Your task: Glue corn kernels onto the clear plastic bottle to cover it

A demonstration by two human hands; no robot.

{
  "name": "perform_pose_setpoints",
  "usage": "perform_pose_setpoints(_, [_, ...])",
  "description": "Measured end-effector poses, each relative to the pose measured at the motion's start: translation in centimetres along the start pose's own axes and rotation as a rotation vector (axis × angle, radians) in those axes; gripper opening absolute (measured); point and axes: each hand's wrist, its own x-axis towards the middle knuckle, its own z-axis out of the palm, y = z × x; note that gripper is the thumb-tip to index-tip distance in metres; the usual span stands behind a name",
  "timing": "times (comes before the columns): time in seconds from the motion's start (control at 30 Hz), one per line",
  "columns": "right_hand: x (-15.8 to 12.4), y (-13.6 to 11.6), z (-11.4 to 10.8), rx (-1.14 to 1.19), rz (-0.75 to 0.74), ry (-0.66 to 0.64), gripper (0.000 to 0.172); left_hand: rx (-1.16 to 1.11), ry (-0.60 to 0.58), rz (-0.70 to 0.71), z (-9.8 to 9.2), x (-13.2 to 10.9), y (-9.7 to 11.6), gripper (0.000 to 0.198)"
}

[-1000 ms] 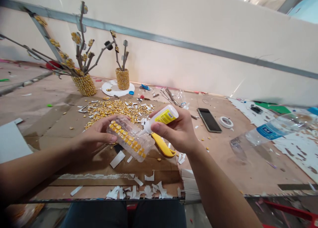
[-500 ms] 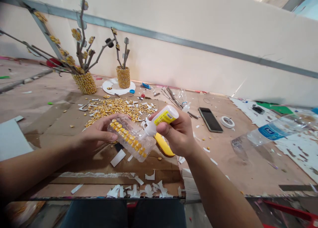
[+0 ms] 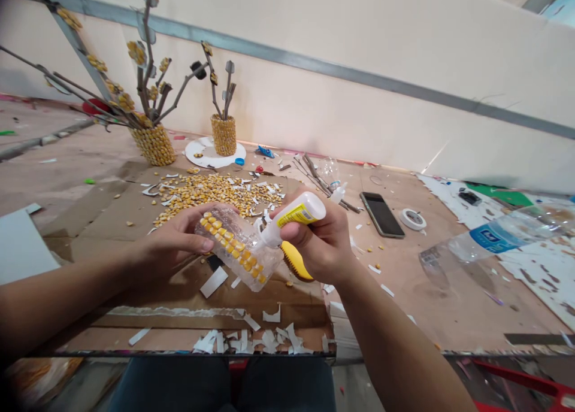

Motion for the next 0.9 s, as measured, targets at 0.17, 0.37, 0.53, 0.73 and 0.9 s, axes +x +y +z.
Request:
perform_pose_setpoints(0.17, [-0.04,-0.06,-0.12,-0.007,0.003,-0.005,0.019,0.009,-0.012,0.001,-0.14,0.02,-0.08,0.057])
perform_pose_setpoints(0.37, [-0.09,-0.09,-0.34,-0.025,0.031,-0.002,0.023,0.015,0.045,-0.007,-0.24,-0.08,-0.03,0.060])
perform_pose_setpoints(0.53, [-0.18,-0.05,-0.55,-0.045,0.026,0.000,0.022,0.005,0.056,-0.003,-0.26,-0.05,0.01,0.061])
perform_pose_setpoints(0.73, [-0.10,-0.25,-0.56,-0.053,0.004,0.006,0.023,0.001,0.036,0.001,-0.21,-0.04,0.07,0.059])
perform_pose_setpoints(0.9, [0.02,-0.52,-0.29,-0.046,0.007,0.034,0.024,-0.015,0.013,0.017,-0.25,0.14,0.03,0.058])
